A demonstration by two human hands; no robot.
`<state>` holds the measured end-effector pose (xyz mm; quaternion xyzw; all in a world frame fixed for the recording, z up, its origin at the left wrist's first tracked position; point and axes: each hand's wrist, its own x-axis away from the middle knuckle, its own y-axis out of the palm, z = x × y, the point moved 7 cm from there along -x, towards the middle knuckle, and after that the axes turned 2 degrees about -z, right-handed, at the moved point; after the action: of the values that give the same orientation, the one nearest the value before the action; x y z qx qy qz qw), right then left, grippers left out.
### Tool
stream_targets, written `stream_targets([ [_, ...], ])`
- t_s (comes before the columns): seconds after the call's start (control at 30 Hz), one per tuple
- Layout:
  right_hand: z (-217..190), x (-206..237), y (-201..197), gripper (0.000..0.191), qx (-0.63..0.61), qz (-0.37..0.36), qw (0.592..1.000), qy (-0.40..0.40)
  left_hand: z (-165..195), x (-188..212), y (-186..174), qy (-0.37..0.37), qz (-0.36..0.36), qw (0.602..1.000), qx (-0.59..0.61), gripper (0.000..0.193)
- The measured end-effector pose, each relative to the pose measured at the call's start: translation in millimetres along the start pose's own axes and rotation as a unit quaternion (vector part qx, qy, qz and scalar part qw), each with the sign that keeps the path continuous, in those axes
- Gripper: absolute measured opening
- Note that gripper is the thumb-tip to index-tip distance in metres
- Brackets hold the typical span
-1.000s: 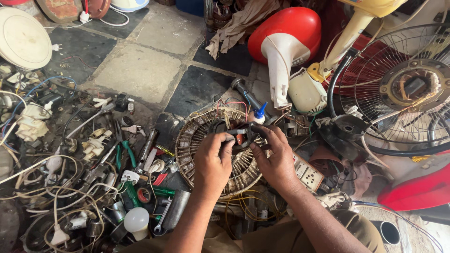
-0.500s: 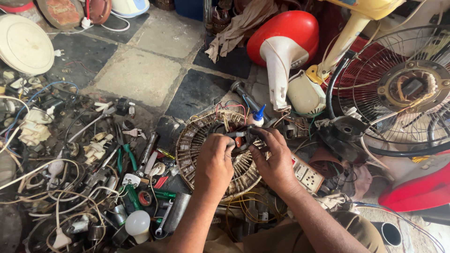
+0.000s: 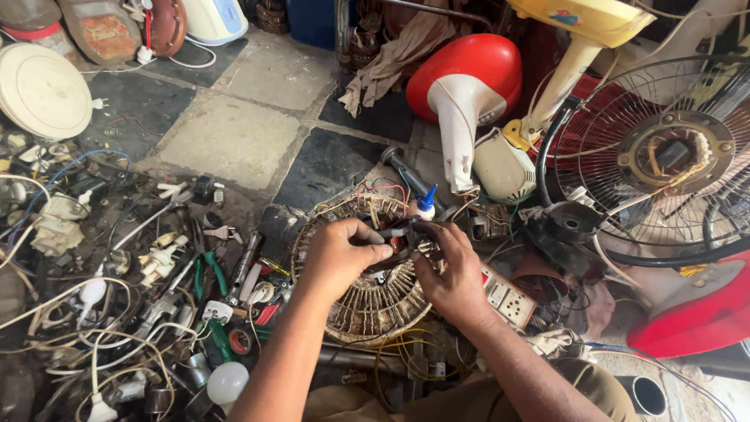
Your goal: The person sits on the floor of a cluttered fan repair workshop and works on a pedestal fan motor. They handle the motor stator and rotor, reposition the fan cage, route and connect yellow wires, and reach to a power strip to test the motor.
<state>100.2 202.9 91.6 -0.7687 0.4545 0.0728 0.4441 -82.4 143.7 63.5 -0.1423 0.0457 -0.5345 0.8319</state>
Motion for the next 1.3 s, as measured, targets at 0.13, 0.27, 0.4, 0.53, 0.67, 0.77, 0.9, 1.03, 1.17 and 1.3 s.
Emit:
stream_targets([
  [0.13,-3.6,-2.5,-1.3,0.046,0.006,-0.005,0.999,0.035,20.6,-1.5,-3.9,0.066,-0.006,0.990,-0.126,0.019],
  [0.27,-15.3,-2.8,0.1,0.047,-0.007,0.027,0.999,0.022,15.4,1.0,-2.4,0.057,-0.010,0.989,-0.138,0.012],
  [0.4,-13.3,-5.1,3.8,0.048,0.018,0.047,0.996,0.071,20.4,15.8,5.6,0.239,0.056,0.957,-0.154,0.014],
  [0.53,-17.3,-5.1,6.1,0.048,0.031,0.078,0.994,0.071,10.6,52.3,19.5,0.345,0.200,0.902,-0.165,0.031],
  [0.67,-17.8,-3.3,7.7,0.044,0.049,0.081,0.991,0.099,-7.5,61.3,29.6,0.292,0.195,0.932,-0.092,0.053],
  [0.77,-25.7,-4.5,10.2,0.043,0.091,0.108,0.986,0.088,-14.6,56.0,27.9,0.233,0.163,0.959,0.003,0.060],
  [0.9,-33.0,-3.1,14.9,0.044,0.102,0.123,0.983,0.094,-30.9,43.3,18.7,0.050,0.135,0.981,0.134,0.061],
  [1.03,-35.5,-4.4,17.1,0.052,0.106,0.123,0.981,0.108,26.8,35.6,-9.9,0.242,0.240,0.940,0.018,0.034],
  [1.17,-35.7,-4.9,18.9,0.052,0.123,0.116,0.977,0.127,92.2,-20.7,-6.4,0.288,0.204,0.901,-0.253,0.023],
  [1.3,-35.0,-4.9,18.9,0.050,0.112,0.122,0.979,0.123,99.8,-81.4,11.6,0.112,0.033,0.949,-0.292,0.024],
])
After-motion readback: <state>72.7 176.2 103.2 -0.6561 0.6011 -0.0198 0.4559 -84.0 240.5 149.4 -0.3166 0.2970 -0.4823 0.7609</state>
